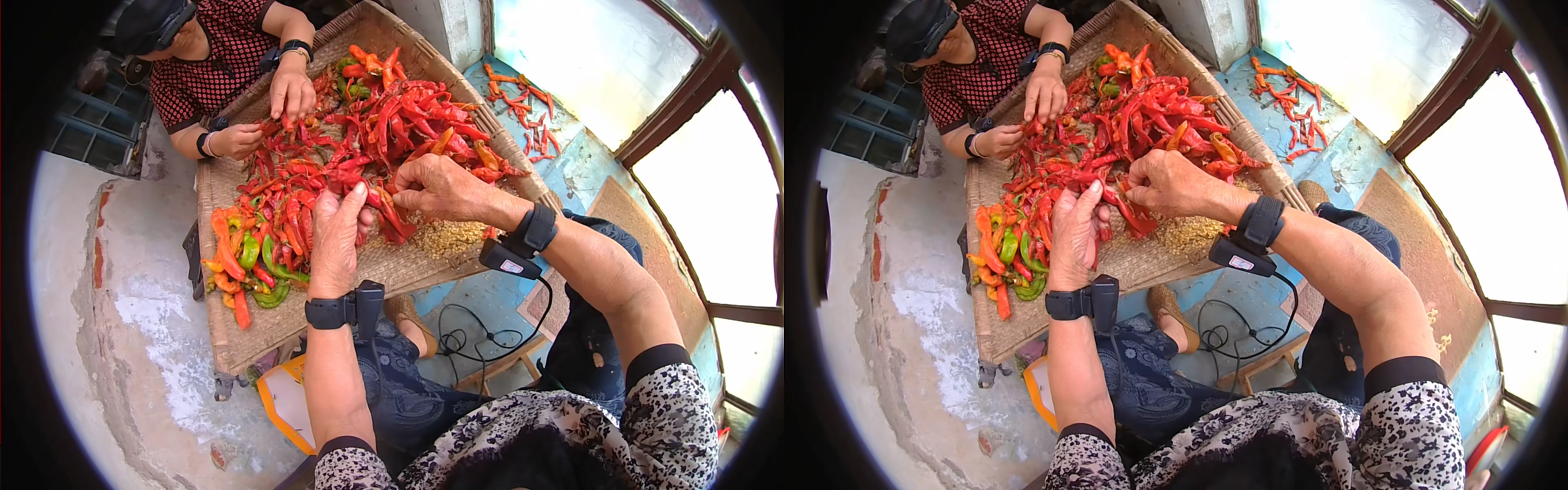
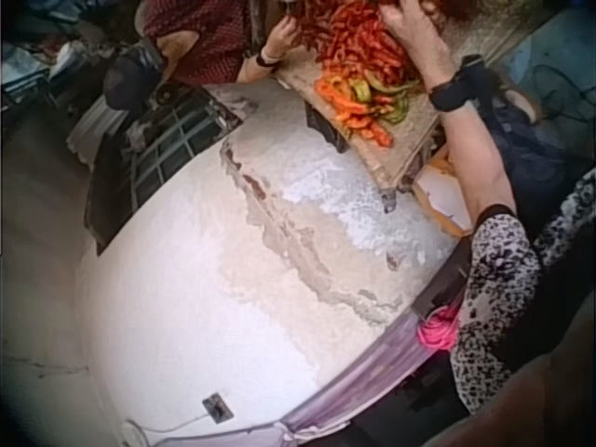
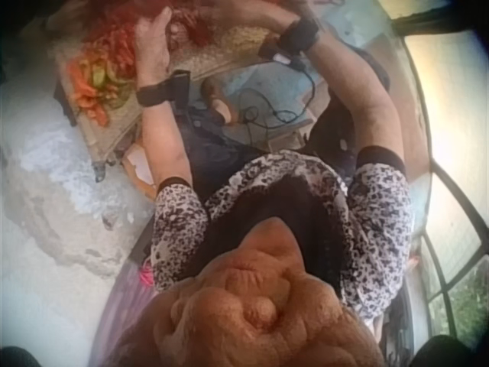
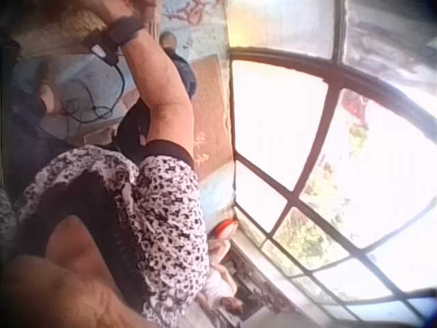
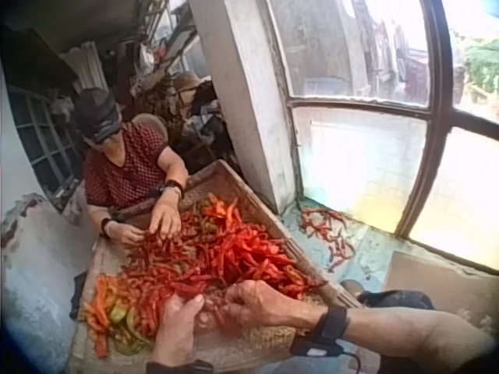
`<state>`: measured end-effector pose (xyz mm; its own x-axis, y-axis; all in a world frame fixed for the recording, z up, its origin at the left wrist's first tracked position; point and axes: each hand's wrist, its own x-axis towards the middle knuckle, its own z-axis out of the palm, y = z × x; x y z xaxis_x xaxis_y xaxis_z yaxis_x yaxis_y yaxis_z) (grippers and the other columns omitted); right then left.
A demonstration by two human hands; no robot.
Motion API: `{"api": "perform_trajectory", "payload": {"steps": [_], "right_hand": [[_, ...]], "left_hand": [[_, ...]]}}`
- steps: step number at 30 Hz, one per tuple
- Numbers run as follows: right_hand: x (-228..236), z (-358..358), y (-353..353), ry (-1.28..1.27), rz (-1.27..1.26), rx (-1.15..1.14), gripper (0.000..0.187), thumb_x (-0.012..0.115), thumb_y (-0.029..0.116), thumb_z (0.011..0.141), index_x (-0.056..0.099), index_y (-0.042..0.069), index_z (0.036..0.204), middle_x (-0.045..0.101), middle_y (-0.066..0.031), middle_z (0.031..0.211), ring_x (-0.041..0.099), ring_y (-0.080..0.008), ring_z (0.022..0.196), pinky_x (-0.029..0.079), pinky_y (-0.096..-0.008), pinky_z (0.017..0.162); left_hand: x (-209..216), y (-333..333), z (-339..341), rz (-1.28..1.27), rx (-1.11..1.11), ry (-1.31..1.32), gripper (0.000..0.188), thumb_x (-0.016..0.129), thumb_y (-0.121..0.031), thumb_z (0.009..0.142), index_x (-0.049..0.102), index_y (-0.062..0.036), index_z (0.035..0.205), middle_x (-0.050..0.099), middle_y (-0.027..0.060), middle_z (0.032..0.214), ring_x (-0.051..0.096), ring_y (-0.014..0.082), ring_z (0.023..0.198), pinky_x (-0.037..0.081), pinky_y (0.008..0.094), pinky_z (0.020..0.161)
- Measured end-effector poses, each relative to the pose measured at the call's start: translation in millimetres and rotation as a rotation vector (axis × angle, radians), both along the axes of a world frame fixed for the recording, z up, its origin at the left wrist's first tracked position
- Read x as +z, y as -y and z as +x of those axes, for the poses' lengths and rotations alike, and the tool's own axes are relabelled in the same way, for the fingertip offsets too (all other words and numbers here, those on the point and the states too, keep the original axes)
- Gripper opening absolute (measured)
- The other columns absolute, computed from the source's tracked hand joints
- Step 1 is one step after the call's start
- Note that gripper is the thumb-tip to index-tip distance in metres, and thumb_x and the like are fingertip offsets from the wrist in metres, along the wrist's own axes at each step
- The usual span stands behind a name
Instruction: The person sorts through a pile of peppers on a tray, breaking them open by hand to release the seeds and pulling off the stems.
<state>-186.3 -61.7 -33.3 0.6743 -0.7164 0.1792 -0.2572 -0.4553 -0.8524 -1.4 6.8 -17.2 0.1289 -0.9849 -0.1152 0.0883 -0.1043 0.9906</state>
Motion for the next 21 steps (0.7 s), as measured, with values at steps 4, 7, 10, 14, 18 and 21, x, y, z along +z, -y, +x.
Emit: {"api": "perform_trajectory", "payload": {"steps": [4, 7, 10, 14, 18, 21], "right_hand": [[17.7, -1.5, 1.2, 0.018, 0.205, -0.017, 0.02, 0.063, 0.018, 0.09, 0.063, -0.001, 0.084, 0.061, -0.0051, 0.069, 0.058, -0.0127, 0.064, 0.047, -0.0315, 0.058], [37.0, -5.8, 18.5, 0.134, 0.155, -0.013, 0.023, 0.059, 0.02, 0.094, 0.063, -0.002, 0.088, 0.062, -0.0026, 0.071, 0.056, -0.0085, 0.065, 0.048, -0.0251, 0.054], [41.5, -17.2, 37.9, 0.201, 0.013, -0.315, 0.034, 0.059, 0.024, 0.095, 0.058, -0.005, 0.112, 0.063, -0.0051, 0.076, 0.056, -0.0123, 0.064, 0.05, -0.0272, 0.055], [41.9, -13.4, 34.2, 0.07, -0.276, -0.406, 0.047, 0.064, 0.03, 0.091, 0.055, -0.005, 0.122, 0.065, -0.0167, 0.074, 0.063, -0.0196, 0.067, 0.05, -0.0341, 0.057], [17.5, 6.1, 7.2, 0.049, -0.172, -0.06, 0.036, 0.068, 0.031, 0.088, 0.067, -0.004, 0.097, 0.066, -0.0166, 0.074, 0.064, -0.0237, 0.067, 0.05, -0.0373, 0.061], [10.4, 11.2, 2.4, -0.019, -0.145, -0.068, 0.032, 0.068, 0.027, 0.087, 0.066, -0.004, 0.095, 0.065, -0.0174, 0.073, 0.064, -0.0238, 0.066, 0.05, -0.0368, 0.06]], "left_hand": [[-3.2, -0.9, 12.3, 0.0, 0.103, 0.007, 0.016, 0.063, -0.023, 0.091, 0.056, -0.0087, 0.093, 0.055, -0.0036, 0.075, 0.047, 0.0039, 0.058, 0.037, 0.0197, 0.051], [-5.7, -3.0, 14.2, 0.047, 0.123, 0.061, 0.017, 0.065, -0.023, 0.09, 0.055, -0.0091, 0.091, 0.053, -0.0039, 0.071, 0.045, 0.0036, 0.054, 0.036, 0.0198, 0.048], [-6.1, -2.4, 9.1, 0.069, 0.106, 0.096, 0.018, 0.066, -0.024, 0.089, 0.056, -0.0091, 0.089, 0.053, -0.0043, 0.069, 0.045, 0.0036, 0.053, 0.036, 0.0199, 0.047], [-2.6, -2.4, 2.1, 0.022, 0.049, 0.109, 0.017, 0.066, -0.023, 0.09, 0.058, -0.0084, 0.092, 0.055, -0.0042, 0.07, 0.045, 0.0034, 0.053, 0.037, 0.0197, 0.047], [0.4, 0.0, -8.9, 0.024, -0.015, 0.158, 0.017, 0.065, -0.021, 0.091, 0.061, -0.0074, 0.1, 0.059, -0.004, 0.073, 0.047, 0.003, 0.056, 0.038, 0.019, 0.05], [0.2, -3.0, -12.1, 0.01, -0.074, 0.208, 0.017, 0.064, -0.019, 0.091, 0.062, -0.0059, 0.103, 0.062, -0.0024, 0.079, 0.05, 0.0032, 0.06, 0.041, 0.0196, 0.053]]}}
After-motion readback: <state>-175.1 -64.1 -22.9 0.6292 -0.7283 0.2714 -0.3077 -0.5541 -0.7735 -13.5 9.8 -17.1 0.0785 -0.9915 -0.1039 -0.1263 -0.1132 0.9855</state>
